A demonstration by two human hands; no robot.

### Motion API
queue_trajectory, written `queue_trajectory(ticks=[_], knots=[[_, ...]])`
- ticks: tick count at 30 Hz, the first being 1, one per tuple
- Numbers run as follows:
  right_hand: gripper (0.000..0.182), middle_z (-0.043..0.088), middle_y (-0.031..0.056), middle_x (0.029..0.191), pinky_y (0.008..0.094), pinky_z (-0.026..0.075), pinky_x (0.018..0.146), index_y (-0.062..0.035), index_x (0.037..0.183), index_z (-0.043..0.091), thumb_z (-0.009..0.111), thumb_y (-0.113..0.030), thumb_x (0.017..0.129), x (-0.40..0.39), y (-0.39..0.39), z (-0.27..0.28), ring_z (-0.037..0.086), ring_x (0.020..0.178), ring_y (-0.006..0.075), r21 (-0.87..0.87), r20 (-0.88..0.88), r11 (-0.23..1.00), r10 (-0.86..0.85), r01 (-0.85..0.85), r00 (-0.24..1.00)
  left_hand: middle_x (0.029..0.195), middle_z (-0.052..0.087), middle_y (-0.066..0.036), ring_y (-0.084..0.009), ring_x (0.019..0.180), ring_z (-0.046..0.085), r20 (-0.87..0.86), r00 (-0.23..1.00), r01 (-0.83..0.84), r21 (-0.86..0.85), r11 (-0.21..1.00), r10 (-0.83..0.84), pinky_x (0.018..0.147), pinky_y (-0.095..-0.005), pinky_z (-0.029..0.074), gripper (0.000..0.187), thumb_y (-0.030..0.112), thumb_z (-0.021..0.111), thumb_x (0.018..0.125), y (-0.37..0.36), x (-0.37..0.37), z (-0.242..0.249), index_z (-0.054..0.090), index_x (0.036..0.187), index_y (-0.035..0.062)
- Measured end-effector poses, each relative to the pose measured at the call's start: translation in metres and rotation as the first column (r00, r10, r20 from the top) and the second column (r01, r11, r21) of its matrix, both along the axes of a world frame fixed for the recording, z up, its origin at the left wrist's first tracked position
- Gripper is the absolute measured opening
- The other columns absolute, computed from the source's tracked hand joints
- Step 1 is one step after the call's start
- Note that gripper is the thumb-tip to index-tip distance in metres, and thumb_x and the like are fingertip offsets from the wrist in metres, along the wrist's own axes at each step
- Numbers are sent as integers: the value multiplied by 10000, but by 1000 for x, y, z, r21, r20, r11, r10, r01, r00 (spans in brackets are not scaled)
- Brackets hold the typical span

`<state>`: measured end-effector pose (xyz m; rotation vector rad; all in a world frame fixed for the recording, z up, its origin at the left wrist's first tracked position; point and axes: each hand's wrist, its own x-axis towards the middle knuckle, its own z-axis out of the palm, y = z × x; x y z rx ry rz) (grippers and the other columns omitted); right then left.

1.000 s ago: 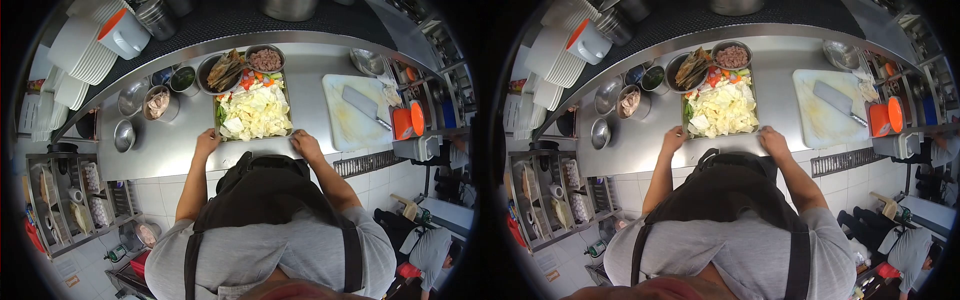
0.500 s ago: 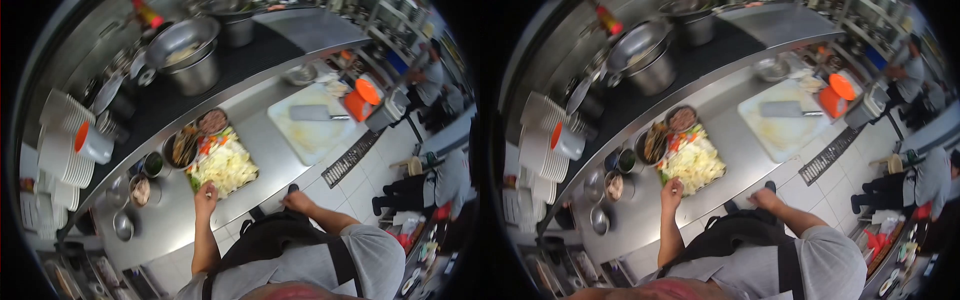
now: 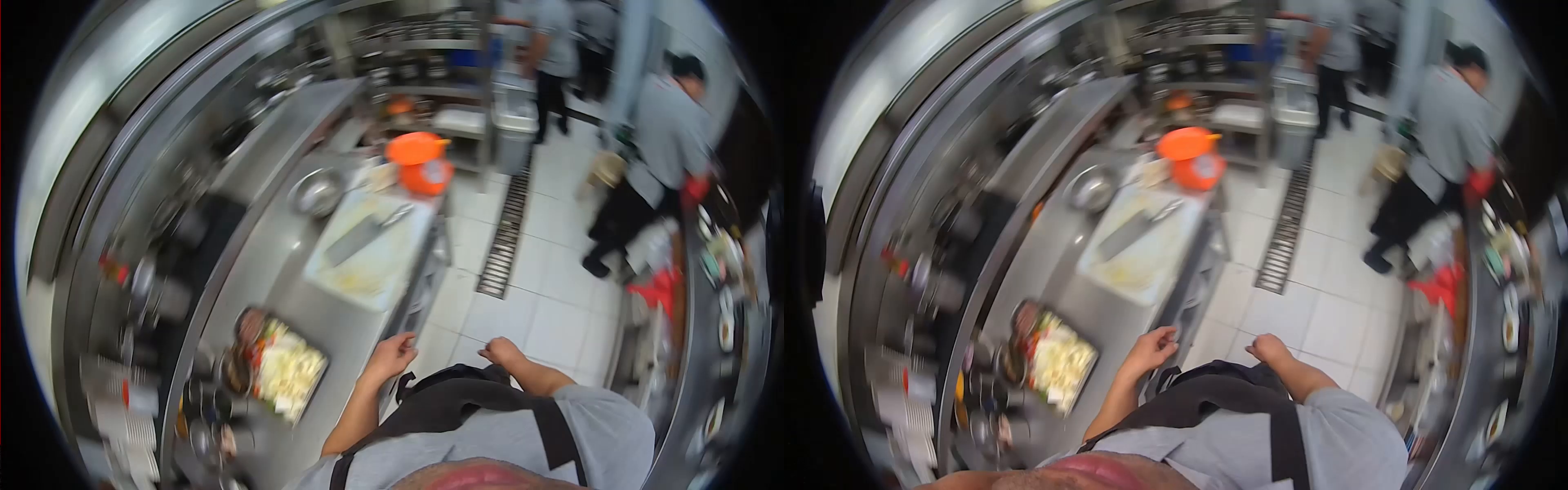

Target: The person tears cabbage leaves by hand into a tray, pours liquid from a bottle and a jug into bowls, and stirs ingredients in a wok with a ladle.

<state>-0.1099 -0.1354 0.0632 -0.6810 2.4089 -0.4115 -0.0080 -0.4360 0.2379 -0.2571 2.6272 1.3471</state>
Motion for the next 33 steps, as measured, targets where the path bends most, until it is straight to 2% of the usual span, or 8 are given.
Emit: queue_trajectory(ticks=[4, 8, 10, 17, 22, 27, 31, 33], knots=[[434, 684, 192, 846, 477, 513, 794, -42, 814, 722, 566, -445, 865, 4, 113, -30, 645, 846, 394, -124, -49, 962, -252, 244, 967, 972, 678, -155, -246, 910, 675, -74, 970, 237, 44, 971, -233, 808, -353, 529, 433, 197, 706, 802, 85, -78, -12, 613, 1198, 48], [258, 690, 196, 951, 458, 523, 824, -36, 849, 723, 609, -252, 766, 12, 237, -66, 658, 929, 361, 148, -7, 799, -588, 583, 808, 972, 678, -136, -219, 879, 679, -51, 894, 442, -74, 894, -446, 775, -324, 534, 425, 169, 707, 806, 176, -130, -9, 610, 1204, 55], [291, 691, 185, 981, 449, 520, 857, -31, 891, 721, 611, -280, 789, 15, 286, -42, 654, 955, 345, 260, -11, 630, -756, 731, 655, 957, 679, -111, -200, 833, 676, 69, 837, 541, 53, 840, -543, 742, -307, 528, 429, 155, 690, 828, 218, -143, 6, 588, 1234, 62], [309, 683, 187, 1026, 433, 509, 885, -25, 929, 720, 600, -285, 812, 19, 377, -28, 640, 1001, 337, 267, -29, 341, -932, 901, 361, 812, 692, -96, -132, 679, 658, 399, 532, 649, 375, 662, -747, 610, -262, 505, 431, 134, 642, 893, 285, -247, 27, 531, 1300, 47], [324, 668, 187, 1088, 423, 499, 923, -28, 1025, 696, 594, -260, 824, 1, 340, -58, 624, 1054, 334, 399, 4, 150, -987, 905, 162, 921, 668, -72, -151, 775, 669, 153, 600, 726, 308, 614, -786, 638, -264, 509, 415, 103, 619, 903, 296, -349, -16, 521, 1300, 34], [284, 673, 187, 1075, 435, 516, 883, -49, 1009, 708, 555, -192, 817, -106, 253, 0, 641, 1024, 337, 266, 287, 520, -847, 812, 448, 899, 662, -49, -117, 796, 616, 231, 532, 731, 359, 580, -815, 722, -255, 501, 429, 101, 680, 854, 312, -446, -48, 566, 1259, 18], [304, 694, 156, 912, 454, 520, 772, -77, 865, 713, 552, -335, 873, -206, 231, -42, 655, 897, 351, -8, 110, 624, -776, 782, 621, 1026, 620, -42, -141, 913, 605, 116, 231, 861, 438, 259, -966, 788, -286, 494, 479, 79, 694, 839, 323, -537, -21, 533, 1289, 35], [313, 690, 157, 901, 461, 514, 763, -88, 864, 712, 548, -354, 879, -278, 235, -6, 646, 882, 364, -73, 27, 579, -813, 812, 582, 1047, 613, -45, -142, 933, 602, 113, 227, 803, 540, 252, -967, 798, -291, 494, 480, 74, 696, 837, 333, -594, -7, 535, 1287, 38]])
